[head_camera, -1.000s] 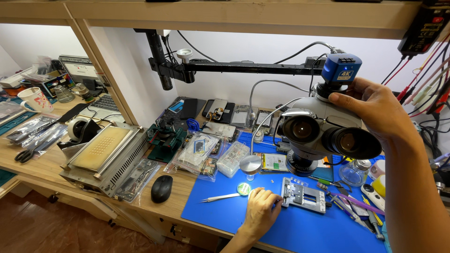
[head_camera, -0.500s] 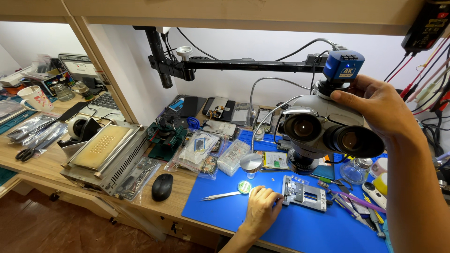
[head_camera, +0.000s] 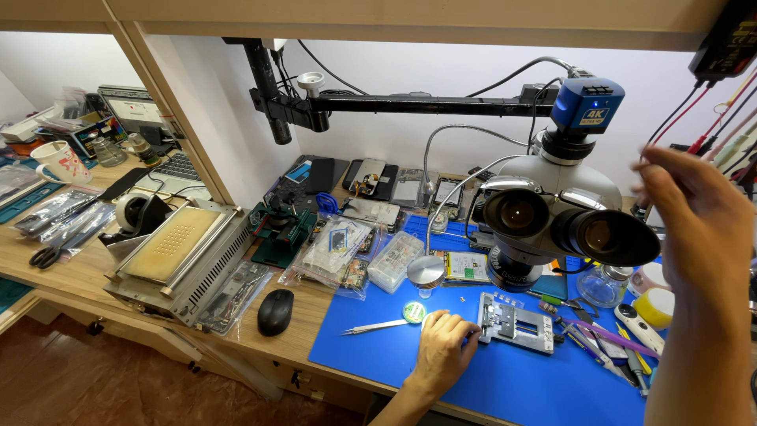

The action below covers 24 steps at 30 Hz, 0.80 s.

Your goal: The person solders a small circuit board held in a vise using a soldering iron and solder wire. They adjust a microscope and use tweezers to manipulate components on the board.

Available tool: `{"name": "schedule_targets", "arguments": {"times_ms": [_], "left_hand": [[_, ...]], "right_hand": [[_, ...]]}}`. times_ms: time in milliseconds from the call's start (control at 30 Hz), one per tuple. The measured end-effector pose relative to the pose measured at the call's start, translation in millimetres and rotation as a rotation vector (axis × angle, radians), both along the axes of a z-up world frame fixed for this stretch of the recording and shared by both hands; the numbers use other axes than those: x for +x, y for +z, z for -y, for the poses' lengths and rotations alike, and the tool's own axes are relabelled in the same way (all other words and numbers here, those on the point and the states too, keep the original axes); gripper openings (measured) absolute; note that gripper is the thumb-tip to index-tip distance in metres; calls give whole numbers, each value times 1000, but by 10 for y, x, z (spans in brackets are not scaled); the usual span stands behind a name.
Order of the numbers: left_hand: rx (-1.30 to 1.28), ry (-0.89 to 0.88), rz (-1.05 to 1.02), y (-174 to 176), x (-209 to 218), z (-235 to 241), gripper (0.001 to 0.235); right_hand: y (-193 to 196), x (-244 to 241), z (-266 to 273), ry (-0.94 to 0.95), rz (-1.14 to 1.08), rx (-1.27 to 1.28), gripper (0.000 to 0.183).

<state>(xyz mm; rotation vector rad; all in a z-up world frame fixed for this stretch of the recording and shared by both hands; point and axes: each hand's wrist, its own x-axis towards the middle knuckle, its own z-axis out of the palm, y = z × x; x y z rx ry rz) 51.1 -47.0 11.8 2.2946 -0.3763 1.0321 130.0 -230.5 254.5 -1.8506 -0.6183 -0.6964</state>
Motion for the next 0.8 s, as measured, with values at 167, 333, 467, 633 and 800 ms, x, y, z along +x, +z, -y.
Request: {"name": "schedule_targets", "arguments": {"times_ms": [167, 333, 467, 633, 800], "left_hand": [[4, 6, 1, -2, -1, -1, 9], [6, 2, -14, 15, -5, 1, 9], [8, 4, -20, 38, -12, -3, 9], [-1, 1, -11, 46, -4, -4, 8], [10, 13, -22, 35, -10, 4, 9]], "right_hand": [[-1027, -149, 249, -85, -192, 314, 12], [-2133, -334, 244, -10, -580, 299, 24], [-2352, -566, 78, -26, -799, 59, 30], [-2180, -627, -32, -48, -912, -14, 35], [-2203, -648, 2, -1, -887, -52, 29]]}}
